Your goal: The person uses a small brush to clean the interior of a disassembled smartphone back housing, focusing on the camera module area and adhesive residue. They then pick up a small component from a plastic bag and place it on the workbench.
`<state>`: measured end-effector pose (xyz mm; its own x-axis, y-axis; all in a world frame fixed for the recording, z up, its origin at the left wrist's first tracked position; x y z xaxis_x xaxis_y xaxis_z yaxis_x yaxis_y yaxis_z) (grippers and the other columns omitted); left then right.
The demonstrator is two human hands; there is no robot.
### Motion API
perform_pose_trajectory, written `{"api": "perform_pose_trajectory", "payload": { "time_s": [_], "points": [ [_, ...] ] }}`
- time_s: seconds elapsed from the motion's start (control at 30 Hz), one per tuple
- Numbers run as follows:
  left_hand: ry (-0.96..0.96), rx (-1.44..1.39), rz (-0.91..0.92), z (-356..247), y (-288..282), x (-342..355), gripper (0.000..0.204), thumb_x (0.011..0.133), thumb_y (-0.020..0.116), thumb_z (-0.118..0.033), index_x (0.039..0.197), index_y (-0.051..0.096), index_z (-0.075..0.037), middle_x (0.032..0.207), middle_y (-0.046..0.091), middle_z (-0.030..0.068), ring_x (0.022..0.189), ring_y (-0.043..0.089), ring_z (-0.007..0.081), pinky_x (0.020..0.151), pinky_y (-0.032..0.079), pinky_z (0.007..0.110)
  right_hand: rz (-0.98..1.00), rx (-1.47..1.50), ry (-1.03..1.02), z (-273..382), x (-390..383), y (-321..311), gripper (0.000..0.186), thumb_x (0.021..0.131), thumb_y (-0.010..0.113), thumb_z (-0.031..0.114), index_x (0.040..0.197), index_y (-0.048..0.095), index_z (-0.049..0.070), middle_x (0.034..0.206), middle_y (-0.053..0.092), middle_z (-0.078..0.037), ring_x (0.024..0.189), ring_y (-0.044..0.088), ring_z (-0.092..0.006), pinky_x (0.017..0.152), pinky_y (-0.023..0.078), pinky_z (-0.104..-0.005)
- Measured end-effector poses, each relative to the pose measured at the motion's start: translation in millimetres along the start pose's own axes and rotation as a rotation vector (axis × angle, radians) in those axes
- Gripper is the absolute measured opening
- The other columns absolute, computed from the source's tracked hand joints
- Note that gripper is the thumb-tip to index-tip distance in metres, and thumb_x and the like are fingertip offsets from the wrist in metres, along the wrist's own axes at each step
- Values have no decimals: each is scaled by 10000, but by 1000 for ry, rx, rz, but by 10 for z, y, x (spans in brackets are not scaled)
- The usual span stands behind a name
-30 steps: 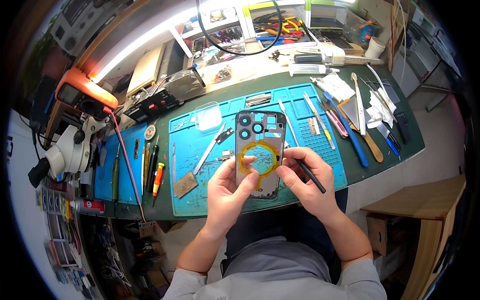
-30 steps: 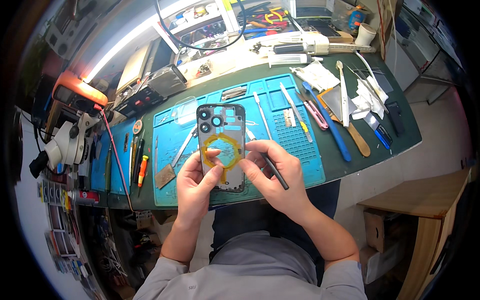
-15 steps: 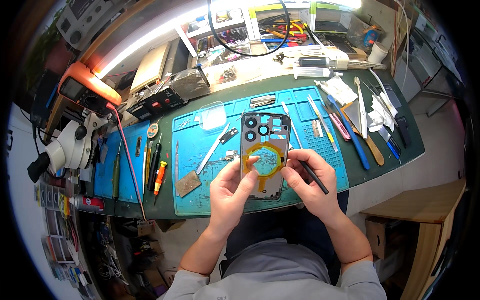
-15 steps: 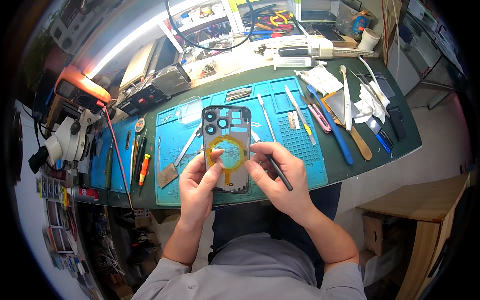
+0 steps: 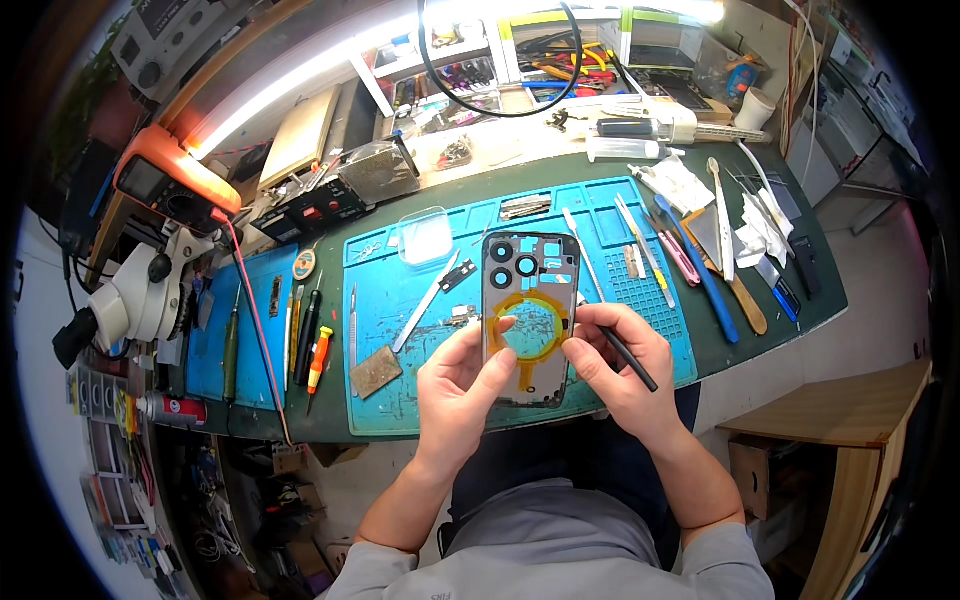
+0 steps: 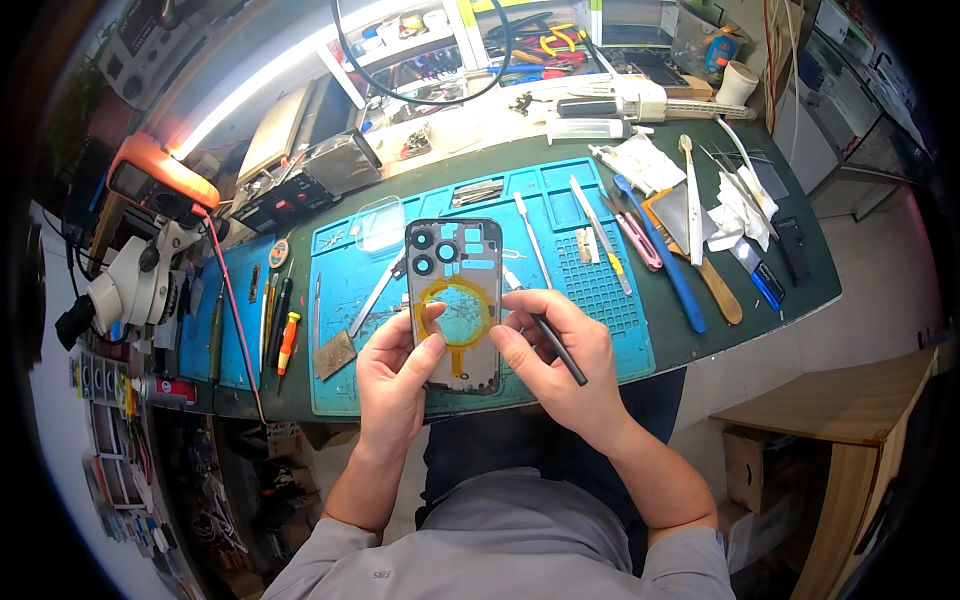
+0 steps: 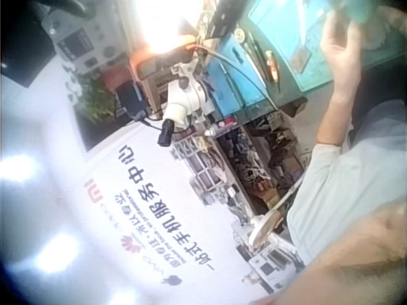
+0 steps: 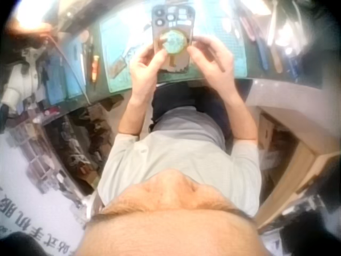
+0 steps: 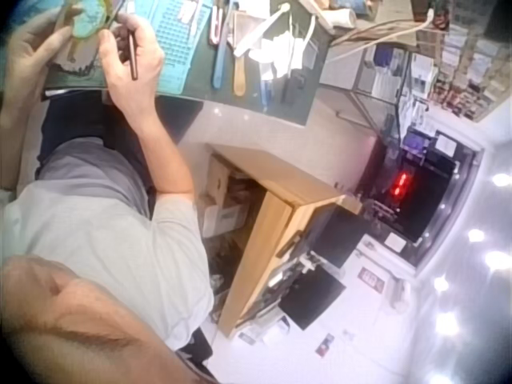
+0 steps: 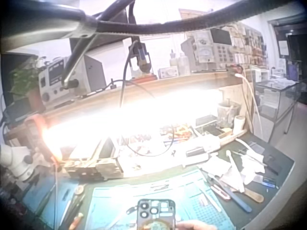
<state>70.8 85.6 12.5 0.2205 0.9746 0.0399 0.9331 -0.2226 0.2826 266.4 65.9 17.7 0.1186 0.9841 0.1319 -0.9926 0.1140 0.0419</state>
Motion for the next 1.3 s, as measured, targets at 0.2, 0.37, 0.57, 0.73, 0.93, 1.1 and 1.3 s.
{"api": "perform_pose_trajectory", "payload": {
  "time_s": [0.2, 0.37, 0.57, 0.73, 0.93, 1.1, 1.3],
  "points": [
    [-7, -1, -8, -1, 4, 4, 386, 1040, 683, -45, 1406, 629, 63, 1308, 714, 109, 1203, 680, 153, 1065, 522, 333, 0, -9, 9, 1, -7, -9, 295, 973, 798, 129, 1221, 700, 2, 909, 709, 0, 744, 576, -22, 651, 477, -207],
    [-5, -1, -7, -6, 0, -3, 372, 1044, 673, -42, 1402, 635, 57, 1291, 722, 104, 1184, 686, 145, 1050, 529, 323, 45, -24, 45, -6, -12, -15, 322, 983, 785, 86, 1264, 668, -18, 996, 722, -29, 847, 640, -42, 746, 529, -209],
    [6, -6, 4, -15, 8, -8, 353, 1042, 675, -38, 1381, 651, 55, 1268, 732, 92, 1166, 690, 134, 1031, 536, 312, 65, -27, 64, 1, -20, -22, 335, 986, 780, 64, 1283, 655, -27, 1041, 728, -42, 900, 670, -52, 789, 555, -211],
    [7, -14, 8, -23, 20, -4, 357, 1043, 679, -44, 1384, 650, 58, 1270, 730, 91, 1162, 688, 132, 1026, 535, 311, 59, -30, 69, -2, -18, -20, 337, 986, 781, 66, 1284, 655, -28, 1039, 726, -40, 896, 669, -51, 788, 555, -209],
    [-3, -8, 4, -9, 0, -8, 373, 1047, 676, -50, 1401, 640, 61, 1275, 726, 93, 1166, 684, 132, 1030, 529, 309, 53, -21, 69, -6, -21, -24, 340, 986, 782, 67, 1286, 657, -31, 1041, 727, -37, 897, 668, -50, 787, 557, -208],
    [0, -12, 11, -12, 6, -8, 372, 1049, 675, -51, 1402, 639, 62, 1272, 728, 91, 1168, 683, 130, 1030, 527, 306, 50, -24, 76, 3, -24, -22, 339, 985, 783, 68, 1286, 662, -31, 1042, 729, -37, 901, 668, -48, 792, 557, -207],
    [-7, -10, 11, -24, 13, -11, 370, 1047, 676, -46, 1399, 639, 62, 1271, 727, 90, 1175, 680, 130, 1031, 524, 304, 55, -35, 71, 15, -22, -23, 339, 986, 784, 71, 1287, 663, -30, 1044, 730, -38, 908, 670, -49, 797, 557, -208]
  ]
}}
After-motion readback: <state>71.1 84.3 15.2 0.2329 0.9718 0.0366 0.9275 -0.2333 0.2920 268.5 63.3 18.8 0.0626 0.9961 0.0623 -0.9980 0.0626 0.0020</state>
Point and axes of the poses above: each hand's wrist, its own x-axis towards the middle knuckle, its own y-axis out of the palm, z = x × y, the point moved 7 cm from there along x, towards the middle knuckle
